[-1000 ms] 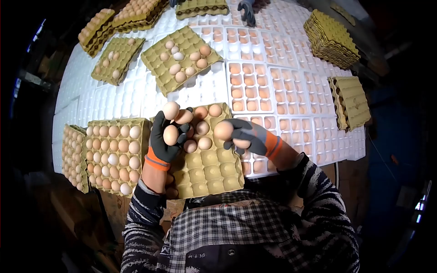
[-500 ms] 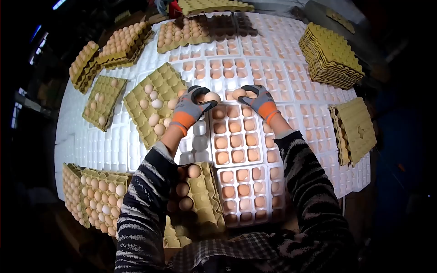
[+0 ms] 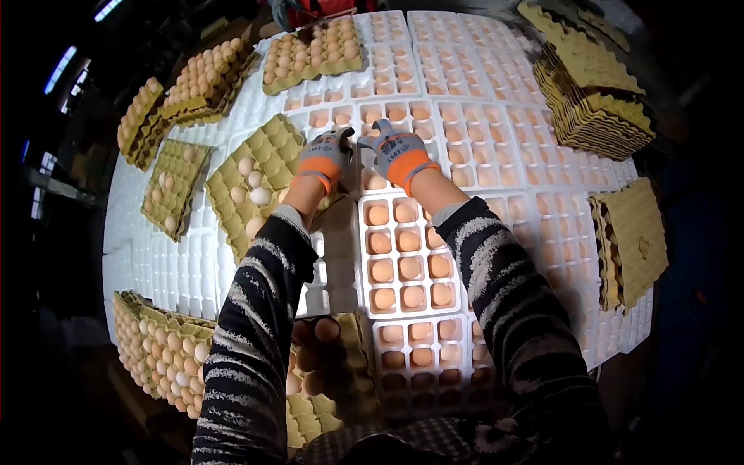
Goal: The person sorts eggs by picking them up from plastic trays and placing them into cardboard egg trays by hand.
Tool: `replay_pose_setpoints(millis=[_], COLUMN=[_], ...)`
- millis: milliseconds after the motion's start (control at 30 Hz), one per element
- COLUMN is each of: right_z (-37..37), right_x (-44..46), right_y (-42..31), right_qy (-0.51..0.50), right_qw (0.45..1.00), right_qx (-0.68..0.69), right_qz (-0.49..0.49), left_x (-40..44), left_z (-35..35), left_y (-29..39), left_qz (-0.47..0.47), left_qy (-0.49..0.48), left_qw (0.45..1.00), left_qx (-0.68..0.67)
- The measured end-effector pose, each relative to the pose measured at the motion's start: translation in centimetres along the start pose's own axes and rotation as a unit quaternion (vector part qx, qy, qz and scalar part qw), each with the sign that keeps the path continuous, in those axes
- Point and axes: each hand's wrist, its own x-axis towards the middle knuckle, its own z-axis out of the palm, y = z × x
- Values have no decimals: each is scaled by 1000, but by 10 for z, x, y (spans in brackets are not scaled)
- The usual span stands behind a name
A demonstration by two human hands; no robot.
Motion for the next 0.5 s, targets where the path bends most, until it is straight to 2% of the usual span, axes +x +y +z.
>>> replay_pose_setpoints(millis=[33, 67, 100, 167, 200, 233, 267, 300, 333, 400, 433, 500], right_z=[-2, 0, 0, -5, 7, 19, 32, 45, 62, 83, 86, 75], right_x=[4, 7, 10, 7, 7, 2, 1, 1, 3, 4, 6, 0], right_y=[-6, -8, -5, 7, 23, 39, 51, 61, 72, 85, 87, 77], right_qy=[-73, -84, -84, -105, -40, 92, 168, 242, 241, 237, 237, 315], right_qw=[997, 991, 991, 992, 989, 958, 935, 904, 905, 954, 954, 925], right_qx=[-29, -64, -63, 76, 140, 272, 313, 351, 350, 181, 181, 213], right_qz=[-22, -82, -82, 4, 12, -11, 7, 24, 21, -19, -20, -26], left_x=[10, 18, 23, 23, 22, 21, 19, 16, 11, 8, 9, 1], left_z=[2, 2, 2, 0, -1, -2, -1, 1, 2, 13, 21, 28], left_y=[-1, 0, 0, -3, -5, -5, -3, -2, -1, -7, -13, -11], left_qz=[-3, -6, -8, -33, -12, 10, -49, -50, -43, 5, 4, 154], left_qy=[-69, -138, -206, -199, -111, -17, -15, -13, 8, 53, 54, 59], left_qw=[996, 983, 963, 962, 987, 999, 994, 994, 986, 964, 964, 984], left_qx=[59, 118, 175, 185, 115, 43, -93, -94, -162, -259, -259, -63])
